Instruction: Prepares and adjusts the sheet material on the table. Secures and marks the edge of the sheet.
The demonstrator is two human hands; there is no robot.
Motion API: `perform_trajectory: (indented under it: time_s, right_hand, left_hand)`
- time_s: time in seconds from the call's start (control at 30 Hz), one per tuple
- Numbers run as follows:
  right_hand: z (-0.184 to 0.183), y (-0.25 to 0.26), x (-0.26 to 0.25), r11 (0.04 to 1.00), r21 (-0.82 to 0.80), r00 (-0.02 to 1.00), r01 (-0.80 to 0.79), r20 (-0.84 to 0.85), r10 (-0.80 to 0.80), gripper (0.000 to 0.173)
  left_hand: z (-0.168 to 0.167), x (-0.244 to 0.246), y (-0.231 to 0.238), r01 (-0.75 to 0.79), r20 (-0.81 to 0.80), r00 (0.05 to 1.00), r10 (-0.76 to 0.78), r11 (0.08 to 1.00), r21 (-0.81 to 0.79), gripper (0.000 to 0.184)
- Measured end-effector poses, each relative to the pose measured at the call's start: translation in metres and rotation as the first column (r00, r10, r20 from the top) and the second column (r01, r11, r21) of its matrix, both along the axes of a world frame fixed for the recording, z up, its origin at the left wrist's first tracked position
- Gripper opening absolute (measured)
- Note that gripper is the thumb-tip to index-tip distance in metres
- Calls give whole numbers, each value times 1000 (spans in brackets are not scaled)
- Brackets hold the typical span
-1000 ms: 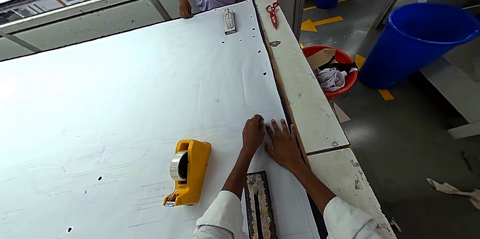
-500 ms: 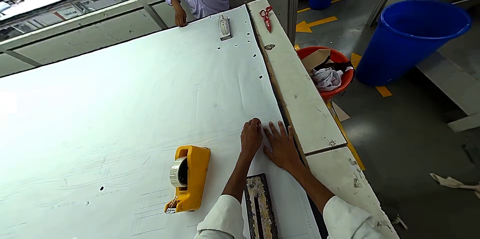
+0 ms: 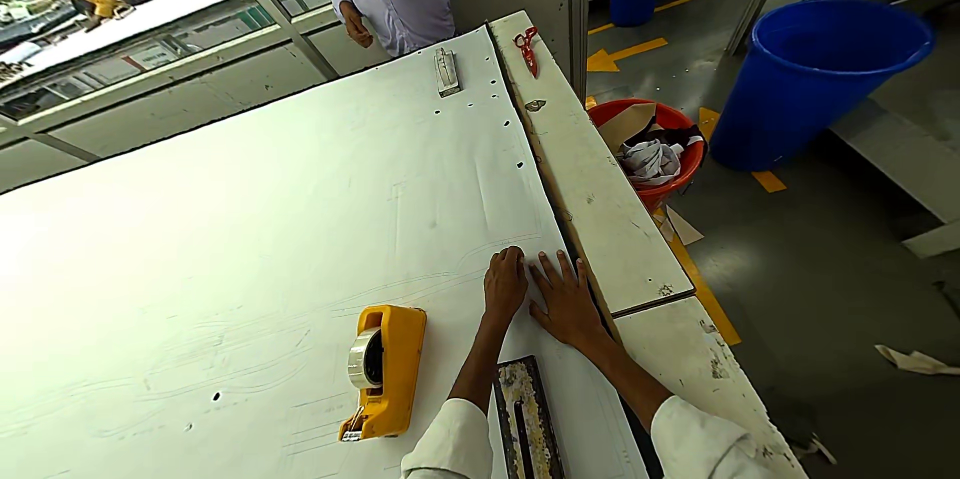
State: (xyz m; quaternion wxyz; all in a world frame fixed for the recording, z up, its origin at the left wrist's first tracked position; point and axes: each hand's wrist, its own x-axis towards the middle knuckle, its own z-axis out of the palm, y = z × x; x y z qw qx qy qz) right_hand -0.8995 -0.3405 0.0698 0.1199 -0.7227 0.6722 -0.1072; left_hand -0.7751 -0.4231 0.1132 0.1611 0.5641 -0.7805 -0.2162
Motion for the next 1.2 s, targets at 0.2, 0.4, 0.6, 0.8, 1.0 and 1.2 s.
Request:
perform_trajectory:
  time_s: [0.2, 0.4, 0.6, 0.8, 1.0, 1.2]
  right_hand:
    - [-2, 1, 0, 999, -42, 1000, 5, 20, -4, 73]
    - [1, -1, -1, 1000, -7, 1000, -1, 26, 2, 71]
    - [-2, -1, 0, 999, 32, 999, -9, 51, 7, 72]
    - [-1, -2, 0, 1000, 13, 998, 7, 66, -8, 75]
    - [-5, -3, -1, 1000, -13, 999, 10, 46, -10, 74]
    - [-9, -3, 0, 999, -42, 999, 17, 38, -15, 74]
  left_hand:
    - [1, -1, 2, 59, 49, 997, -59, 998, 0, 20]
    - [0, 0, -5, -20, -102, 995, 23, 999, 25, 20]
    - [-6, -4, -5, -25, 83, 996, 23, 999, 30, 26]
    - [-8, -16, -1, -8, 294, 956, 7, 1000, 3, 33]
    - [-8, -22, -4, -85, 285, 956, 61, 994, 71, 32]
    - [-1, -23, -4, -205, 112, 975, 192, 971, 121, 27]
